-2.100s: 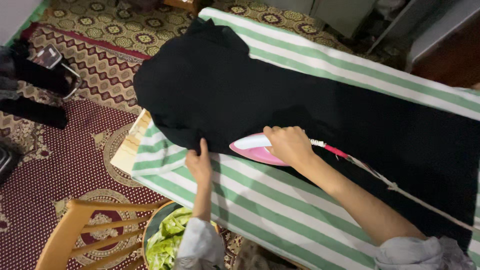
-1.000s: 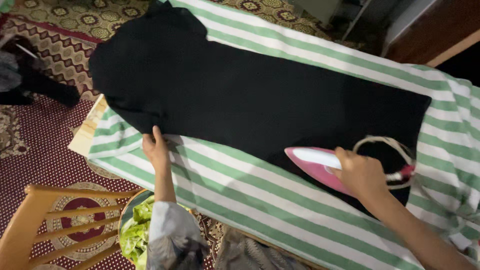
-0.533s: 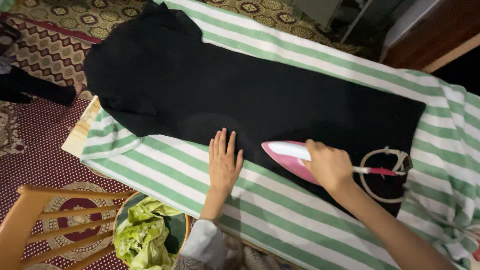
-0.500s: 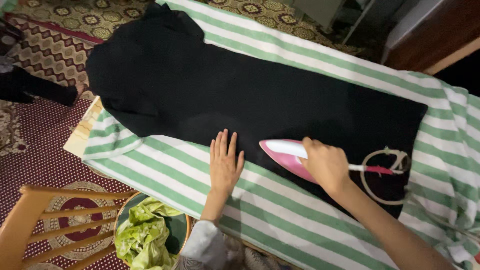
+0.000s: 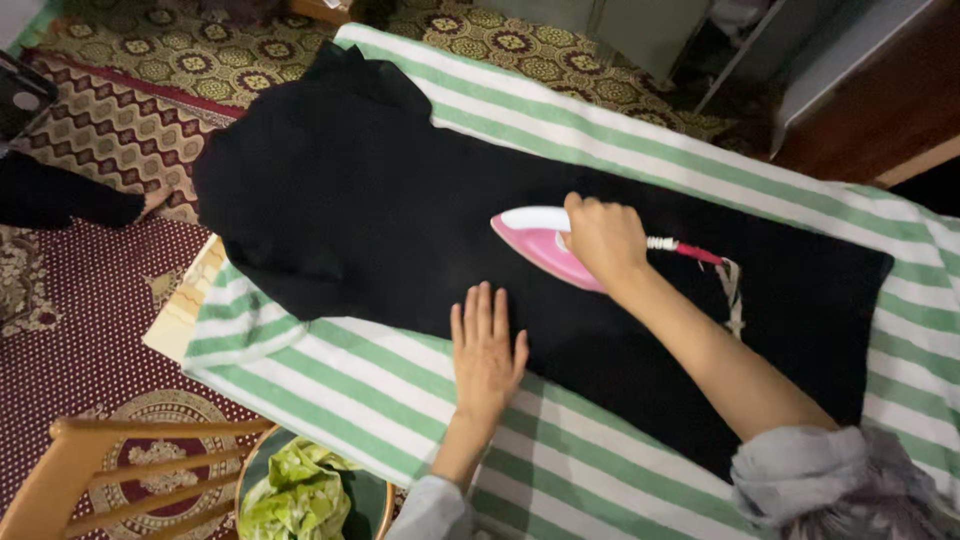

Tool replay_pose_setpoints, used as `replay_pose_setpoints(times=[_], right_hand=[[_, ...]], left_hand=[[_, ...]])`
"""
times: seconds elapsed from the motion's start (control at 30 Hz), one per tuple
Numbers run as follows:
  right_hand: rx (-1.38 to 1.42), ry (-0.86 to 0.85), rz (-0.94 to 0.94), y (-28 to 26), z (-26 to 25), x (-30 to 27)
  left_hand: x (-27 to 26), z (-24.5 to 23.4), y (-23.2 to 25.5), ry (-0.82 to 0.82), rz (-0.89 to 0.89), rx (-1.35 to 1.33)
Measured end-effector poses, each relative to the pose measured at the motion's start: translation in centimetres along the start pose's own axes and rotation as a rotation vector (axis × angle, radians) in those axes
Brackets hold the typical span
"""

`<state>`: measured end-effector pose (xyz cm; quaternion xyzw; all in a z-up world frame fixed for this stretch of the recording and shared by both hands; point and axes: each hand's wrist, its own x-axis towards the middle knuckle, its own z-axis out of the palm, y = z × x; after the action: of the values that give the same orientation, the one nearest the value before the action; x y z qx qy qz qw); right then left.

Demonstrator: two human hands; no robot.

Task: The person irons a black garment on an ironing board, smoothing the fabric with their hands and moving a pink and white iron across different sections of the cloth.

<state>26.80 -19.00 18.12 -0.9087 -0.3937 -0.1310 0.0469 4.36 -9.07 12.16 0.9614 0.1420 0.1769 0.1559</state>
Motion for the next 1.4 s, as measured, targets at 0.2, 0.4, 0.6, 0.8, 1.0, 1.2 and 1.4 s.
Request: replay_pose_setpoints(times=[0.2, 0.4, 0.6, 0.8, 1.0, 1.2, 1.4], right_hand=[[-0.024, 0.005, 0.083, 2.1, 2.6, 6.3], [-0.08, 0.004, 0.159, 3.8, 4.8, 10.4], [-0.014, -0.041, 0.173, 3.5, 3.9, 10.0], [0.046, -0.083, 0.088, 0.7, 0.8, 3.4], [0.089, -0.169, 0.08, -2.4, -2.2, -3.8], [0.126, -0.225, 0.006, -2.2, -4.0, -10.5], [0.006, -0.188, 0.101, 2.1, -4.1, -11.1]], left_hand=[[2.3, 1.0, -1.5, -0.042, 0.116, -0.089], [2.8, 0.9, -1.4, -0.059, 0.118, -0.12], [2.9, 0.8, -1.4, -0.002, 0.126, -0.139], [2.9, 0.5, -1.4, 0.141, 0.097, -0.177], [2.0, 0.1, -1.5, 0.257, -0.071, -0.265], [2.0, 0.0, -0.9, 0.347, -0.128, -0.313], [3.7, 3.6, 4.0, 0.346, -0.052, -0.292]])
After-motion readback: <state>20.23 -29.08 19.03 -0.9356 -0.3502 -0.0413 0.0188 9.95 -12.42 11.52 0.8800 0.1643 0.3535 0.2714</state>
